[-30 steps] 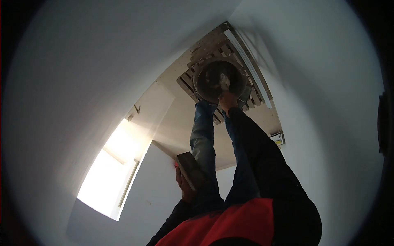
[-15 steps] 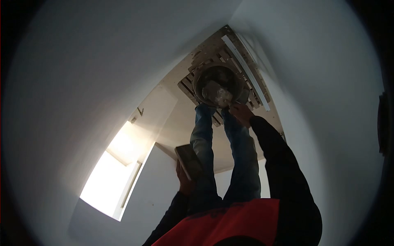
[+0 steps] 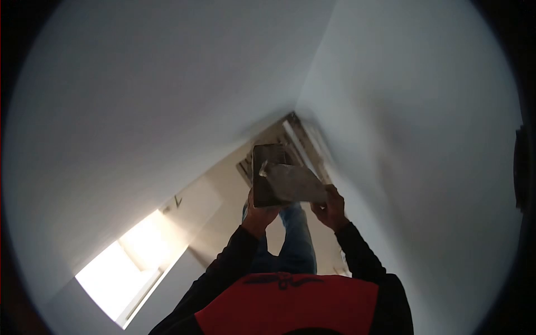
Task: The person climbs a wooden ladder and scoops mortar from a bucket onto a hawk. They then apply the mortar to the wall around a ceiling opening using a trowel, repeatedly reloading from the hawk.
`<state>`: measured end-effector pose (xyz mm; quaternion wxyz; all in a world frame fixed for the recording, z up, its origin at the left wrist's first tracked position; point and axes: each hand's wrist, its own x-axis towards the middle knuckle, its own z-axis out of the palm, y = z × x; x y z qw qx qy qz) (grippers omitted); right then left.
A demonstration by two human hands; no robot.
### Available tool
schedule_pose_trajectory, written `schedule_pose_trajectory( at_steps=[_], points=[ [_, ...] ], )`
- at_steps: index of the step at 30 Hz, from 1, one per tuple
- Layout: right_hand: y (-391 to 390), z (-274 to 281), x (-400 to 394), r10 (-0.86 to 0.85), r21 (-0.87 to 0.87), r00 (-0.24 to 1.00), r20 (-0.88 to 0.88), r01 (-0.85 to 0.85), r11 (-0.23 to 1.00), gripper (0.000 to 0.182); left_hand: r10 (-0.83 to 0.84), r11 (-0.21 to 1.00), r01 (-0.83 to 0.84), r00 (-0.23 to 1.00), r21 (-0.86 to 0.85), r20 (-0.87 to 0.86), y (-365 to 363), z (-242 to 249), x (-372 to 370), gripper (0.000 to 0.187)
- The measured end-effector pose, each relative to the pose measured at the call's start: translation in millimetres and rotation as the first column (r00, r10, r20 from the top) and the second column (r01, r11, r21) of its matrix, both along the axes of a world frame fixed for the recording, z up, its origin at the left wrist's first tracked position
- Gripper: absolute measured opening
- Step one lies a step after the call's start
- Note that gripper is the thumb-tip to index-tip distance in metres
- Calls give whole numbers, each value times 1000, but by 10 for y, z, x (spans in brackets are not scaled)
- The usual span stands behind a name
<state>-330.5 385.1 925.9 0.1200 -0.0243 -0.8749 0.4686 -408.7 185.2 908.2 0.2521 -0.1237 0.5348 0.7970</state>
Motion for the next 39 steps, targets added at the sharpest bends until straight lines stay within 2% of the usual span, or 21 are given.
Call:
schedule_pose_trajectory(
  at_steps=[1, 2, 3, 5, 6, 8, 9, 10, 11, 12, 13, 14, 16, 18, 22, 24, 25, 27, 30, 34, 39],
  points=[
    [13, 120, -2, -23, 19, 1000, -8, 23, 1000, 30, 67, 934, -140, 972, 328, 223, 122, 325, -132, 51],
    [39, 264, -10, -64, 65, 996, -69, 68, 996, 31, -105, 992, 91, 978, -82, -179, 204, 516, -265, 52],
    [76, 425, -28, -102, 107, 986, -131, 116, 987, 32, -105, 994, 94, 970, -61, -218, 312, 891, -395, 52],
    [216, 769, -54, -113, 150, 968, -224, 149, 977, 33, -25, 723, -156, 968, 673, 250, 477, 1669, -547, 46],
    [282, 939, -13, -120, 172, 954, -275, 171, 970, 33, -37, 710, -135, 973, 691, 228, 493, 1802, -537, 46],
    [409, 1071, 116, -131, 276, 956, -263, 205, 939, 33, -169, 985, 163, 888, -50, -428, 497, 1947, -519, 38],
    [452, 1097, 195, -148, 360, 963, -226, 224, 906, 33, -161, 986, 165, 877, -32, -452, 497, 2000, -522, 38],
    [467, 1156, 250, -146, 373, 956, -254, 237, 897, 33, -93, 865, 193, 969, 464, -229, 487, 2043, -560, 37],
    [460, 1230, 306, -180, 308, 963, -198, 236, 922, 30, -162, 540, 82, 987, 837, 8, 460, 2046, -623, 36],
    [461, 1422, 408, -204, 242, 967, -149, 236, 941, 27, -163, 520, 116, 986, 846, -36, 403, 2064, -585, 36],
    [336, 1831, 449, -336, 90, 941, 40, 332, 939, 20, -201, 870, 331, 915, 365, -350, 286, 2135, -552, 36],
    [506, 1435, 683, -224, 67, 969, 107, 218, 974, 20, -357, 933, 255, 733, -252, -579, 222, 2117, -598, 37],
    [298, 2369, 572, -60, -496, 932, 358, 244, 834, 30, -217, 720, 260, 965, 643, -147, 186, 2348, -697, 36],
    [144, 2598, 498, 133, -813, 945, 299, 180, 554, 33, -266, 556, 201, 962, 807, -57, 188, 2351, -712, 37],
    [-46, 3308, 369, 292, -788, 910, 295, 59, 612, 41, -261, 651, 205, 965, 730, -39, 277, 3018, -643, 37],
    [-115, 3312, 359, 306, -720, 847, 435, 122, 683, 40, -217, 800, 389, 897, 457, -385, 232, 3024, -680, 41],
    [-117, 3367, 411, 294, -712, 849, 440, 130, 690, 40, -221, 791, 396, 896, 466, -386, 186, 3032, -736, 41],
    [34, 3631, 672, 235, -629, 875, 422, 96, 771, 32, -306, 405, 366, 918, 838, -253, 97, 3171, -780, 43],
    [-44, 4207, 793, -126, -170, 911, 393, 206, 964, 29, -261, 485, 380, 923, 788, -284, -3, 3533, -856, 43],
    [-92, 4933, 872, -264, 139, 947, 182, 241, 960, 27, -229, 334, 499, 866, 800, -444, -67, 3917, -975, 42],
    [-382, 5457, 964, -195, 412, 981, -2, 178, 894, 25, -84, 437, 509, 844, 742, -530, -87, 4059, -799, 43]
  ],
)
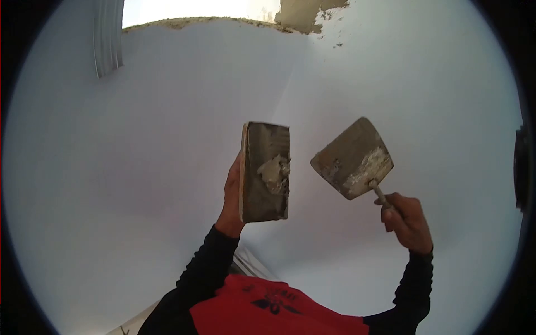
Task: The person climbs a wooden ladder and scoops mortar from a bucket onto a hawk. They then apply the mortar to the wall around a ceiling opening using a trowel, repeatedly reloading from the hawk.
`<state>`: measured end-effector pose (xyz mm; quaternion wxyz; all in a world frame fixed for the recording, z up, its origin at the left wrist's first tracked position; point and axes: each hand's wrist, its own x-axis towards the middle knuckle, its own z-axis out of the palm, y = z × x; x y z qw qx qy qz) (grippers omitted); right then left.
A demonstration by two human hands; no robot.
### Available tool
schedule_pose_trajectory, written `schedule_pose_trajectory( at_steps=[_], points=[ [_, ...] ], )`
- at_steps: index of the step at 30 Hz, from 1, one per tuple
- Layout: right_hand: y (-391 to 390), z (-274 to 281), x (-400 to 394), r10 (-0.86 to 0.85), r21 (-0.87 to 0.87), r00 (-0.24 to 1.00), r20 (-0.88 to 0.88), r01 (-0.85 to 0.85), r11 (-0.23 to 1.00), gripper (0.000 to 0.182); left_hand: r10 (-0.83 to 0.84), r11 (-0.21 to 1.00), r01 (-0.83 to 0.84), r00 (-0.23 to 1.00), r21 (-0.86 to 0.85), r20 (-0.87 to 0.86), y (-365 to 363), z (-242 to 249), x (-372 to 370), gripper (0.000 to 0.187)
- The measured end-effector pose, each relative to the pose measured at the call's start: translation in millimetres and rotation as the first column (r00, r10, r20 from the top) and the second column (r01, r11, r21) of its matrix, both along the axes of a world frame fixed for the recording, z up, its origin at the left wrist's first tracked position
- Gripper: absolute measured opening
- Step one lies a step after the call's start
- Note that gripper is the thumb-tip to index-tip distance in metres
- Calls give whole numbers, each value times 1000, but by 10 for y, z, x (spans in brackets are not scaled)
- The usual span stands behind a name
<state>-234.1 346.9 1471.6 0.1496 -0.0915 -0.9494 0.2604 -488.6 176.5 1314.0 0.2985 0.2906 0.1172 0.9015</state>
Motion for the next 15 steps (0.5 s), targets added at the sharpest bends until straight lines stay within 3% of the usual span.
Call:
schedule_pose_trajectory(
  at_steps=[5, 7, 9, 13, 15],
  points=[
    [-164, 42, 37, 41, 104, 998, 45, -46, 994, 26, -43, 987, 66, 986, 143, -159, -52, 38, 56, 42],
    [-236, 67, -23, 57, 111, 997, 54, -62, 992, 26, 8, 995, 5, 991, 97, -133, -83, 36, 78, 40],
    [-84, 215, 3, 112, 229, 993, 41, -118, 966, 22, 82, 997, -80, 979, 21, -189, 22, 332, 185, 39],
    [-281, 277, 25, 33, 295, 999, -12, -28, 955, 18, 210, 967, -242, 933, -80, -291, -130, 656, 352, 34],
    [-312, 284, 30, 92, 533, 990, -106, -21, 846, 20, 219, 966, -249, 932, -71, -290, -173, 692, 358, 32]
  ],
)
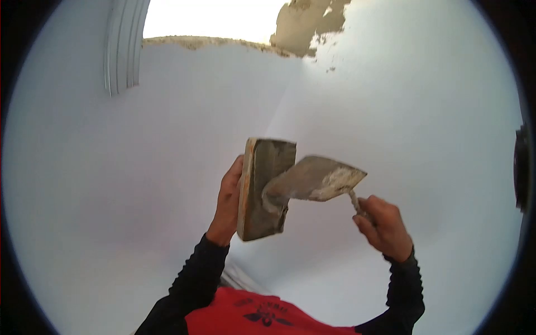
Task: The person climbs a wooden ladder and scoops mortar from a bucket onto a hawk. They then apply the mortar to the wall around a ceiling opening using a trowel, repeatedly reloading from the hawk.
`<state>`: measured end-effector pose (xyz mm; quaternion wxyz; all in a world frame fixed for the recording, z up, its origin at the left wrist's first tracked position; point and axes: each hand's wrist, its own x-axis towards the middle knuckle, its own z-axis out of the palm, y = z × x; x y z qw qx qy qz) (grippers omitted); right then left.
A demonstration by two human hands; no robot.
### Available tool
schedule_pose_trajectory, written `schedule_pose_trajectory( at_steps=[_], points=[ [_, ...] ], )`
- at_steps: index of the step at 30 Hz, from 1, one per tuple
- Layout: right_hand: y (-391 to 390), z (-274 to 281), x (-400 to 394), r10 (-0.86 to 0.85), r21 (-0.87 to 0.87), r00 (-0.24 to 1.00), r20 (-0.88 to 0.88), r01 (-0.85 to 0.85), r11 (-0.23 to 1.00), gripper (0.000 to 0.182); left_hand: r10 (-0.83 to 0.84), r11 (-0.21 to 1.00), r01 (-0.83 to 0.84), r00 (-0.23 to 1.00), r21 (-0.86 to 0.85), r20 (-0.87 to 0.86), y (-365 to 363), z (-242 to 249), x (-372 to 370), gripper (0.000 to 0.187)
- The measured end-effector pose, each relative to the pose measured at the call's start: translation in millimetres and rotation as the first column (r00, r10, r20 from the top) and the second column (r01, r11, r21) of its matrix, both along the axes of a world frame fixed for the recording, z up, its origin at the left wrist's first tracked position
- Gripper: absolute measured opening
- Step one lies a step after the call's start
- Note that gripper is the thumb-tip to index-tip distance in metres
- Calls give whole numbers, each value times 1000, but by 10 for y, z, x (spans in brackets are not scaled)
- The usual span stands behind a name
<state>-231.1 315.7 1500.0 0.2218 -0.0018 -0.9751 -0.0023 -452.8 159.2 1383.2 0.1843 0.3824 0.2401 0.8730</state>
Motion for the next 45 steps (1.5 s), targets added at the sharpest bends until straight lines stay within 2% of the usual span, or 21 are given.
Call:
schedule_pose_trajectory(
  at_steps=[4, 6, 9, 11, 12, 14, 17, 20, 22, 23, 25, 26, 27, 29, 33, 35, 36, 38, 39, 41, 45],
  points=[
    [-103, 18, -80, -109, 21, 988, -113, 112, 994, 24, -57, 998, 59, 997, 26, -48, -66, -10, -35, 25],
    [-122, 120, -205, -122, 103, 940, -317, 162, 981, 22, -105, 994, 105, 994, 0, -26, -103, 18, -31, 24],
    [-115, 566, -513, -122, 176, 884, -451, 222, 959, 19, -181, 982, 182, 983, -54, 22, -117, -101, -28, 23],
    [-79, 1016, -776, -166, 237, 873, -459, 300, 924, 16, -286, 939, 315, 938, -136, 195, -51, -341, -31, 27],
    [-48, 1263, -930, -209, 273, 866, -455, 358, 893, 18, -292, 939, 318, 938, -130, 186, -52, -461, -25, 27],
    [264, 1721, -1363, -266, 344, 852, -451, 441, 829, 25, -450, 845, 532, 765, -58, 460, 104, -736, 15, 33],
    [377, 2280, -1945, -368, 470, 822, -434, 556, 686, 35, -462, 824, 562, 741, -73, 487, 64, -1239, 109, 36],
    [356, 2576, -2445, -489, 451, 792, -364, 610, 652, 39, -486, 797, 604, 647, -5, 588, 41, -1761, 201, 34],
    [579, 2598, -2721, -550, 480, 768, -327, 637, 604, 39, -332, 834, 481, 828, -269, 452, 132, -2042, 197, 33],
    [601, 2587, -2795, -552, 480, 764, -333, 642, 598, 39, -338, 833, 484, 828, -266, 447, 119, -2136, 217, 33],
    [639, 2546, -2917, -557, 460, 760, -336, 648, 607, 40, -375, 844, 519, 749, -132, 546, 135, -2209, 235, 31],
    [727, 2586, -2999, -586, 479, 762, -276, 638, 603, 41, -286, 846, 471, 796, -249, 533, 132, -2182, 234, 30],
    [664, 2556, -3006, -587, 479, 759, -283, 642, 599, 41, -292, 846, 473, 797, -246, 529, 165, -2247, 210, 30],
    [578, 2503, -3037, -623, 473, 719, -309, 684, 555, 35, -371, 832, 548, 666, -86, 647, 221, -2382, 219, 31],
    [539, 2513, -3069, -632, 474, 708, -317, 695, 540, 35, -371, 829, 546, 700, -121, 611, 48, -2119, 185, 31],
    [531, 2550, -3097, -617, 502, 724, -308, 674, 541, 35, -434, 810, 586, 574, 22, 695, 63, -2204, 150, 32],
    [553, 2570, -3103, -617, 493, 722, -313, 679, 544, 35, -431, 810, 586, 581, 13, 691, 75, -2303, 161, 32],
    [672, 2610, -3130, -544, 509, 759, -358, 647, 568, 36, -140, 921, 271, 901, -281, 410, 114, -2597, 231, 42],
    [694, 2637, -3140, -546, 498, 757, -358, 650, 574, 36, -135, 918, 268, 904, -291, 405, 141, -2693, 238, 42],
    [746, 2699, -3161, -535, 492, 765, -358, 642, 589, 37, -147, 907, 365, 742, -211, 654, 155, -2764, 228, 39],
    [977, 2861, -3253, -558, 410, 771, -308, 637, 653, 39, -53, 861, 395, 698, -321, 714, -206, -2247, 286, 36]
  ],
)
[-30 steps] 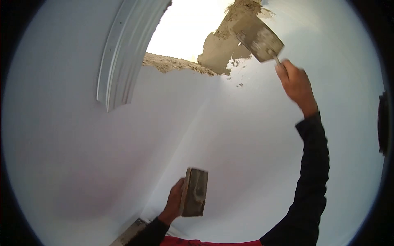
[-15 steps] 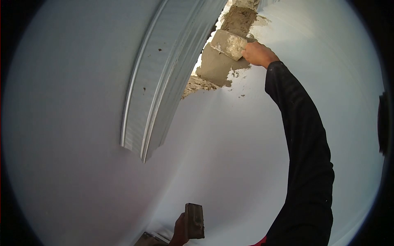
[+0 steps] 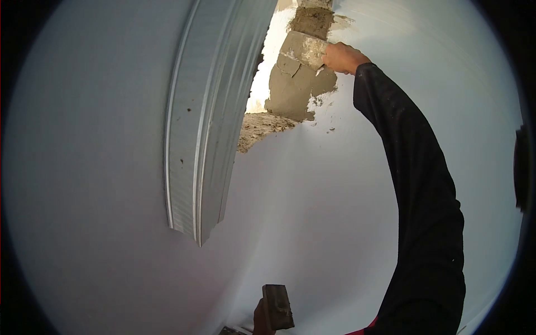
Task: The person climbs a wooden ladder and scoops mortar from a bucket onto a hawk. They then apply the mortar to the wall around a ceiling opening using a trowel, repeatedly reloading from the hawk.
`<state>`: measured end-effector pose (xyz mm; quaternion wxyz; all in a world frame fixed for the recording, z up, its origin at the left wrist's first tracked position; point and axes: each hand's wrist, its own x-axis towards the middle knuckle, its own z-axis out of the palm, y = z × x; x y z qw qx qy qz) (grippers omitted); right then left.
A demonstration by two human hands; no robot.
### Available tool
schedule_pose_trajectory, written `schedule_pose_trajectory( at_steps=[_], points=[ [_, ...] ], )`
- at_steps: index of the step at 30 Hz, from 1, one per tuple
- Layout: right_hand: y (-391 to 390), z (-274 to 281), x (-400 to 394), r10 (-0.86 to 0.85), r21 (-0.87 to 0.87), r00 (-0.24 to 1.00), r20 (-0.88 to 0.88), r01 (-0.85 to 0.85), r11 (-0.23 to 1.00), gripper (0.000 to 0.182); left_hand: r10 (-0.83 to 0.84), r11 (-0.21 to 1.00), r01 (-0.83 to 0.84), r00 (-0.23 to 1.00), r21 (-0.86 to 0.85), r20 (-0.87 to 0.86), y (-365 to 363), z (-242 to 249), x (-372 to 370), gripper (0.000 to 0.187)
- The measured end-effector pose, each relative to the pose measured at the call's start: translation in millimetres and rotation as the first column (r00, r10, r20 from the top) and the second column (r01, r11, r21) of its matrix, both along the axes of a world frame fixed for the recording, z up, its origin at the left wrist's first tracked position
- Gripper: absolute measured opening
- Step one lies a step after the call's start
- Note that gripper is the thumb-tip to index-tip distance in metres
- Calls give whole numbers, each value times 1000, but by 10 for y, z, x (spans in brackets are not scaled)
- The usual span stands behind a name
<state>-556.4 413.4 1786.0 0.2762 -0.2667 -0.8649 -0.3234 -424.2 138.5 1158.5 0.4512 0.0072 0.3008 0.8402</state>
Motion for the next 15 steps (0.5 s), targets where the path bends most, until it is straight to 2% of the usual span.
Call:
schedule_pose_trajectory(
  at_steps=[3, 4, 9, 10, 11, 12, 13, 14, 15],
  points=[
    [153, 131, 9, 3, -90, 999, 34, 0, 996, 38, 60, 998, -61, 998, 19, 37, -204, 123, 125, 34],
    [-541, 100, 149, -104, -2, 994, -45, 104, 995, 37, -47, 986, 44, 999, 162, 14, -21, -313, -169, 34],
    [-570, 146, 446, -108, -131, 978, -180, 85, 988, 35, -105, 986, 92, 991, 142, 82, 2, -301, -216, 33],
    [-472, 181, 573, -52, -121, 971, -235, 24, 992, 35, -106, 985, 94, 991, 143, 78, -9, -303, -218, 33],
    [-372, 160, 766, 22, -104, 958, -286, -54, 993, 35, -38, 992, 47, 996, 117, -78, 12, -364, -102, 33],
    [-215, 265, 908, -70, -19, 978, -198, 68, 998, 34, 14, 995, 9, 973, 99, -229, 5, -366, -93, 33],
    [-92, 359, 977, -167, 80, 979, -119, 177, 981, 33, 22, 994, 2, 974, 108, -225, 15, -437, -110, 33],
    [-72, 316, 966, -155, 94, 981, -114, 166, 982, 33, -9, 990, 34, 985, 140, -172, 54, -525, -108, 33],
    [-61, 189, 976, -59, 145, 982, -182, 86, 986, 33, -45, 982, 65, 992, 176, -120, 106, -592, -109, 33]
  ],
)
